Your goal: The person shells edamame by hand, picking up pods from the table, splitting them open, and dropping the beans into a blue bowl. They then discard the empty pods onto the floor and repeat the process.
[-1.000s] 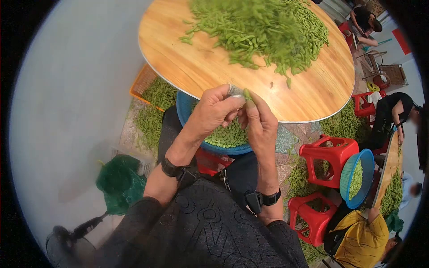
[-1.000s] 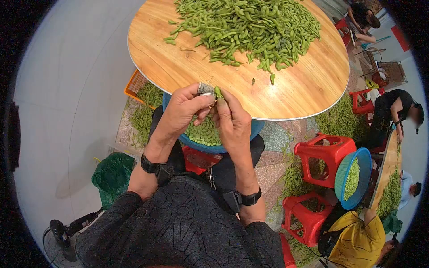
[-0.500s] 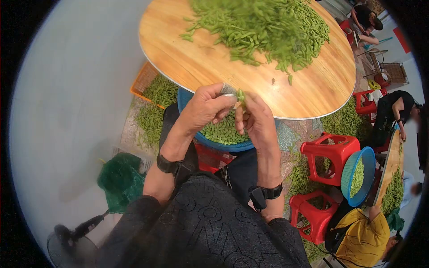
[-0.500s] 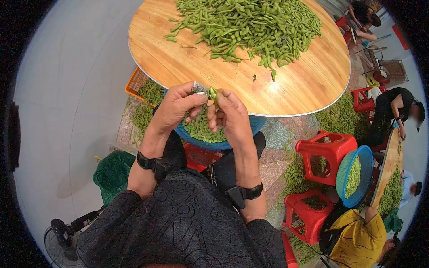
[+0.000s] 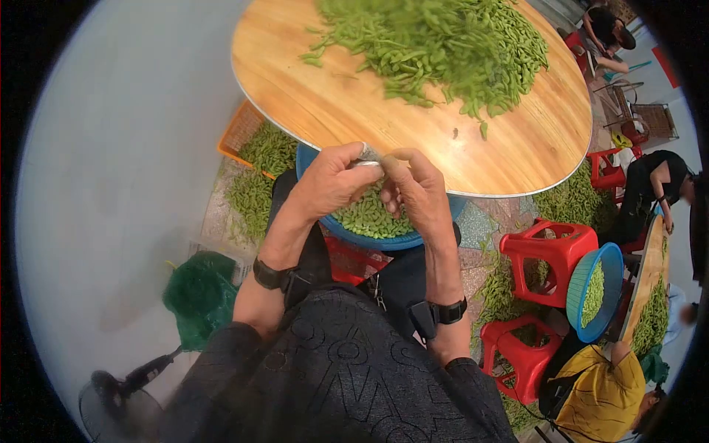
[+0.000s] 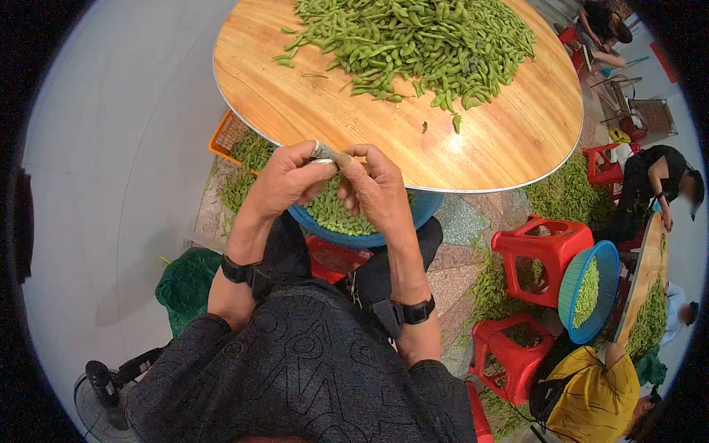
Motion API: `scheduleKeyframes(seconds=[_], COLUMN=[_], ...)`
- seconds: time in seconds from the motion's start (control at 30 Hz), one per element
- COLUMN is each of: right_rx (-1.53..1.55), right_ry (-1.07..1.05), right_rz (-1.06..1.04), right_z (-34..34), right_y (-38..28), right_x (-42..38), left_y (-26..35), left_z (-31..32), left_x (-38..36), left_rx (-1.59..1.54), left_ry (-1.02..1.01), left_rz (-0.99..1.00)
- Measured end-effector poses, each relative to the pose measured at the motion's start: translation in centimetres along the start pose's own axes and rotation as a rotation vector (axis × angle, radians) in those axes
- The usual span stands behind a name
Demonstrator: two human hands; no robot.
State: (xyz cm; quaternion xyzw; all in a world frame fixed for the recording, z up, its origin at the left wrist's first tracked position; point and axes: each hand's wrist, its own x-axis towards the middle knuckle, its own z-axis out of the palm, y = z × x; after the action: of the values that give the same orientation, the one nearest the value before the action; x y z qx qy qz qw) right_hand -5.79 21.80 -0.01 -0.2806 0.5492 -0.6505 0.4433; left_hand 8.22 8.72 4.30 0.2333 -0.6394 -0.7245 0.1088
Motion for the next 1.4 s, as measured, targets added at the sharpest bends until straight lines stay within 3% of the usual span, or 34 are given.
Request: scheduleKeyframes(seconds=[0.3,0.4,0.6,0.7,0.93,1.1,1.4], right_rx=[0.026,0.188,0.248,0.111,0.199,0.077,-0.047], right_ry=[-0.113,-0.115,-0.089,-0.050,-0.117,-0.131,-0.184], right_rz=[0.048,0.133,0.197,0.208,0.219,0.219,0.006], right_z=[0.7,0.7,0.6,1.2,0.9,-0.2,-1.7], right_y=[0.0,0.2,1.1,0.4,0.9,1.3,2.3], right_x=[0.5,0.8,1.2,1.0,0.9,-0.6,-1.1], left_y=[-1.6,-1.8,-1.7,-1.8,-1.0,-1.6,-10.1], left_z=[-1.3,-1.4,-1.0,-1.2,-1.9,-8.1,-22.9], left_x=[0.0,0.0,-0.7,-0.9,-1.9,-3.5,-3.9], left_rx=[-0.178,-0.198,-0.116,-0.116,-0.010,0.099,0.273], left_ry=[0.052,0.082,0.146,0.131,0.218,0.564,0.884], left_rz=[-0.072,-0.066,-0.075,-0.019,0.008,0.073,-0.084])
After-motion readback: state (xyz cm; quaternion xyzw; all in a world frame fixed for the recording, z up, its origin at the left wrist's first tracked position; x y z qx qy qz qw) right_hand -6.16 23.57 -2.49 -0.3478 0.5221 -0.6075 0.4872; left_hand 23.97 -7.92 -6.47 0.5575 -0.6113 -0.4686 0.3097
